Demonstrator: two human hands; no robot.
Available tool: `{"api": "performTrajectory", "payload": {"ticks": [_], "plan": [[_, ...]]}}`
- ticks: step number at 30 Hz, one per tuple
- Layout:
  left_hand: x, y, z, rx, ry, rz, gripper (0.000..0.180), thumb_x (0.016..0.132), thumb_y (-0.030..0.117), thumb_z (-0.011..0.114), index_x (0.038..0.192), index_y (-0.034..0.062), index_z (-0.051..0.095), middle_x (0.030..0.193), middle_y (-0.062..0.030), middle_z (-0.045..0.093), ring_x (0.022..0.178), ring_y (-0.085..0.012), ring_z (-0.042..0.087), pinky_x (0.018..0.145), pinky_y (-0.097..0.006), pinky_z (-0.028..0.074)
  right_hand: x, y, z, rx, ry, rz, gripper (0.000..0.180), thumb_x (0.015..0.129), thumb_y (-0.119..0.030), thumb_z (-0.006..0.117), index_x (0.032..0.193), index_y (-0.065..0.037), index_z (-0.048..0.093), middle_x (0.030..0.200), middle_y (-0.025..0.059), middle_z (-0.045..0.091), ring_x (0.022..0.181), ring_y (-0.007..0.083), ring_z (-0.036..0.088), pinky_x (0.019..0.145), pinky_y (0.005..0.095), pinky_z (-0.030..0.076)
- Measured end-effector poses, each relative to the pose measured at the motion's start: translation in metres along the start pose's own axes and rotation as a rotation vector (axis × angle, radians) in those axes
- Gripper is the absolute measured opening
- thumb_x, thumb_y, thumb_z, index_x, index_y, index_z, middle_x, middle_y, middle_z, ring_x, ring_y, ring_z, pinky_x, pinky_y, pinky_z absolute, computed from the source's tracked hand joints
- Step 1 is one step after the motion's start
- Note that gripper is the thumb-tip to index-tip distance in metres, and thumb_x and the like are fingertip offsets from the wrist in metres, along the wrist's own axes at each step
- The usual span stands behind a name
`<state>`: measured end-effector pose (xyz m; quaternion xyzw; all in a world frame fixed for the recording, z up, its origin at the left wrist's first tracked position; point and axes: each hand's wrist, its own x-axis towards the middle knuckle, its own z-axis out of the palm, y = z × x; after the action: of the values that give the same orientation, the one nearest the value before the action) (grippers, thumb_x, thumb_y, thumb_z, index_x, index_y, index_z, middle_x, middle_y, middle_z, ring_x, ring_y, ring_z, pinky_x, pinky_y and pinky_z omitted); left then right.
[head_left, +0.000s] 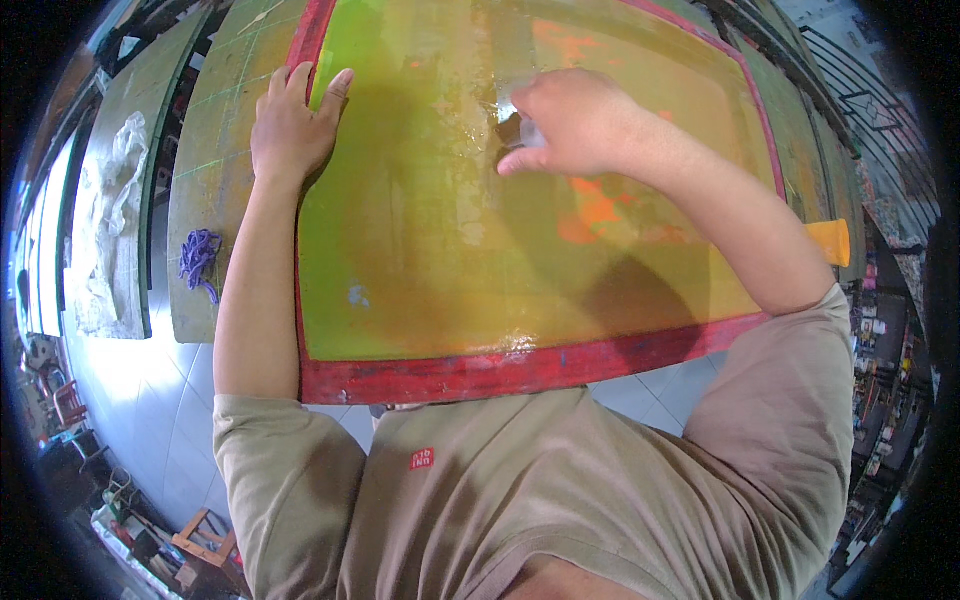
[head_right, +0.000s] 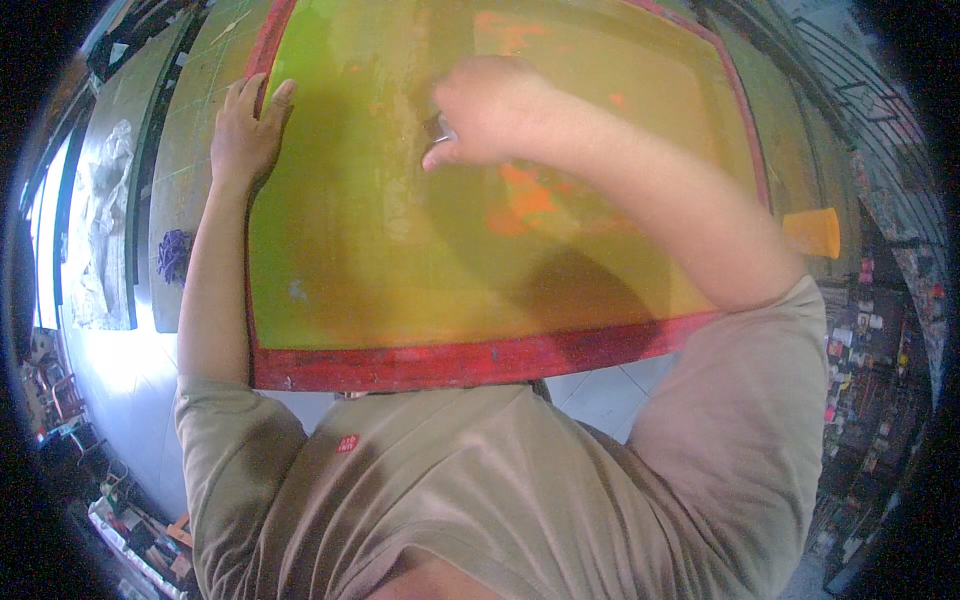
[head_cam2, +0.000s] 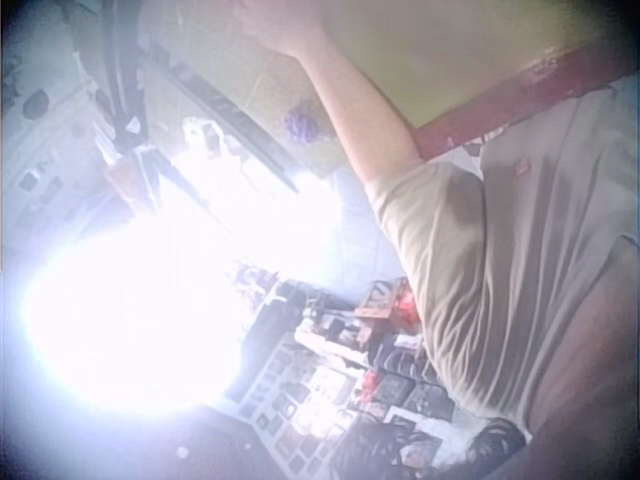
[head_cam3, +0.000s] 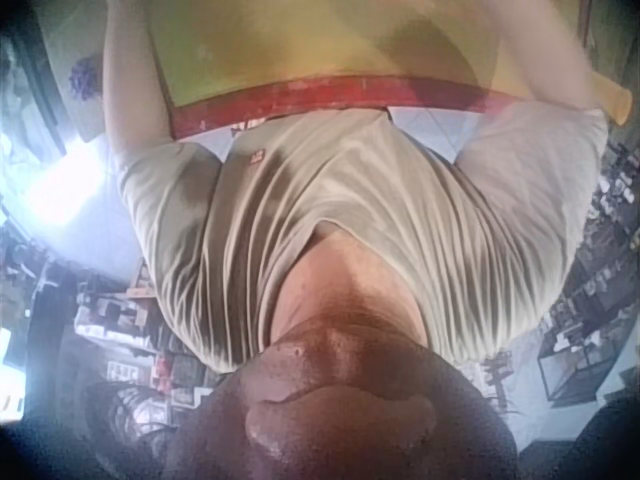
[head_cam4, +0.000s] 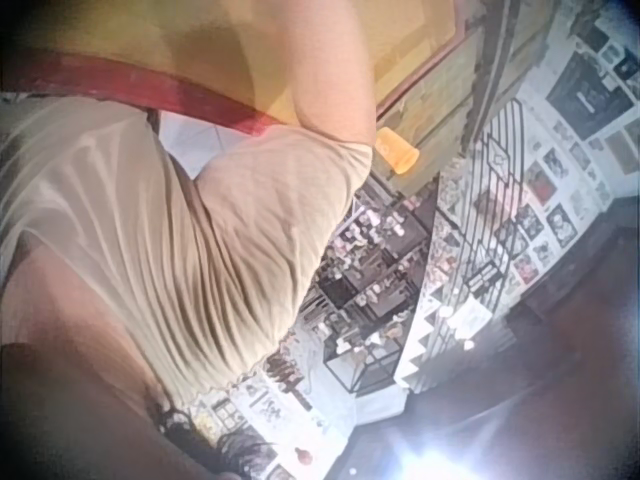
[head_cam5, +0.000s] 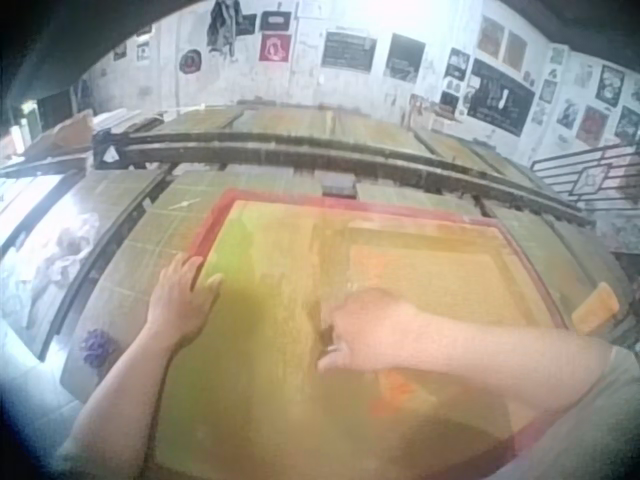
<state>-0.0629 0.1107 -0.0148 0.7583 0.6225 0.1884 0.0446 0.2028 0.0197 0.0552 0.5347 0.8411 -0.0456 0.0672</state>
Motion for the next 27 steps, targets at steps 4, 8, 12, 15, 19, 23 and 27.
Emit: {"api": "performTrajectory", "payload": {"ticks": [4, 8, 12, 15, 19, 23, 27], "plan": [[0.000, -0.007, 0.001, -0.008, 0.005, -0.001, 0.070, 0.091, 0.061, 0.044, 0.136, 0.0077, 0.046, 0.142, -0.0136, 0.042, 0.129, -0.0332, 0.041, 0.103, -0.043, 0.039, 0.009, 0.000, -0.029, 0.071, -0.336, -0.023, 0.039, 0.084, -0.036, 0.069, 0.070, -0.001, 0.061, 0.073, 0.0135, 0.061, 0.068, 0.0300, 0.058, 0.062, 0.0412, 0.045], [0.002, -0.004, 0.002, 0.003, 0.011, 0.003, 0.068, 0.091, 0.060, 0.046, 0.136, 0.0085, 0.046, 0.144, -0.0139, 0.041, 0.130, -0.0335, 0.040, 0.104, -0.043, 0.038, 0.021, 0.032, -0.012, 0.441, -0.360, -0.089, 0.040, 0.085, -0.027, 0.068, 0.058, 0.000, 0.054, 0.063, 0.0099, 0.052, 0.059, 0.0253, 0.049, 0.056, 0.0387, 0.040], [0.003, -0.005, 0.001, 0.014, -0.022, -0.013, 0.067, 0.091, 0.059, 0.047, 0.136, 0.0089, 0.046, 0.145, -0.0150, 0.039, 0.131, -0.0341, 0.039, 0.106, -0.043, 0.036, 0.032, 0.049, -0.001, 0.521, -0.326, -0.377, 0.040, 0.084, -0.019, 0.066, 0.053, -0.001, 0.047, 0.057, 0.0079, 0.041, 0.053, 0.0228, 0.040, 0.052, 0.0370, 0.033], [0.001, -0.005, 0.000, 0.007, -0.014, -0.005, 0.066, 0.090, 0.057, 0.049, 0.135, 0.0089, 0.047, 0.146, -0.0157, 0.038, 0.132, -0.0343, 0.038, 0.106, -0.044, 0.035, 0.037, 0.053, 0.002, 0.615, -0.213, -0.566, 0.039, 0.082, -0.016, 0.065, 0.052, -0.002, 0.045, 0.056, 0.0075, 0.038, 0.052, 0.0223, 0.038, 0.051, 0.0370, 0.030], [-0.001, -0.006, 0.001, 0.021, -0.006, -0.008, 0.065, 0.090, 0.056, 0.052, 0.135, 0.0095, 0.047, 0.145, -0.0160, 0.039, 0.131, -0.0348, 0.038, 0.106, -0.044, 0.035, 0.042, 0.057, 0.019, 0.746, -0.123, -0.650, 0.037, 0.079, -0.013, 0.065, 0.051, -0.002, 0.045, 0.054, 0.0069, 0.038, 0.051, 0.0213, 0.037, 0.051, 0.0365, 0.029], [-0.001, -0.007, 0.000, 0.017, 0.005, 0.015, 0.065, 0.090, 0.056, 0.053, 0.134, 0.0096, 0.048, 0.144, -0.0162, 0.040, 0.130, -0.0357, 0.039, 0.105, -0.044, 0.035, 0.043, 0.060, 0.029, 0.887, -0.126, -0.615, 0.037, 0.078, -0.011, 0.065, 0.050, -0.002, 0.042, 0.053, 0.0058, 0.036, 0.050, 0.0202, 0.035, 0.050, 0.0355, 0.028], [0.000, -0.011, 0.004, 0.023, 0.024, 0.032, 0.064, 0.090, 0.056, 0.052, 0.134, 0.0096, 0.048, 0.142, -0.0165, 0.041, 0.129, -0.0368, 0.040, 0.105, -0.045, 0.036, 0.043, 0.062, 0.034, 0.998, -0.150, -0.592, 0.039, 0.077, -0.011, 0.066, 0.049, -0.003, 0.040, 0.051, 0.0045, 0.034, 0.049, 0.0185, 0.033, 0.049, 0.0345, 0.027]]}}
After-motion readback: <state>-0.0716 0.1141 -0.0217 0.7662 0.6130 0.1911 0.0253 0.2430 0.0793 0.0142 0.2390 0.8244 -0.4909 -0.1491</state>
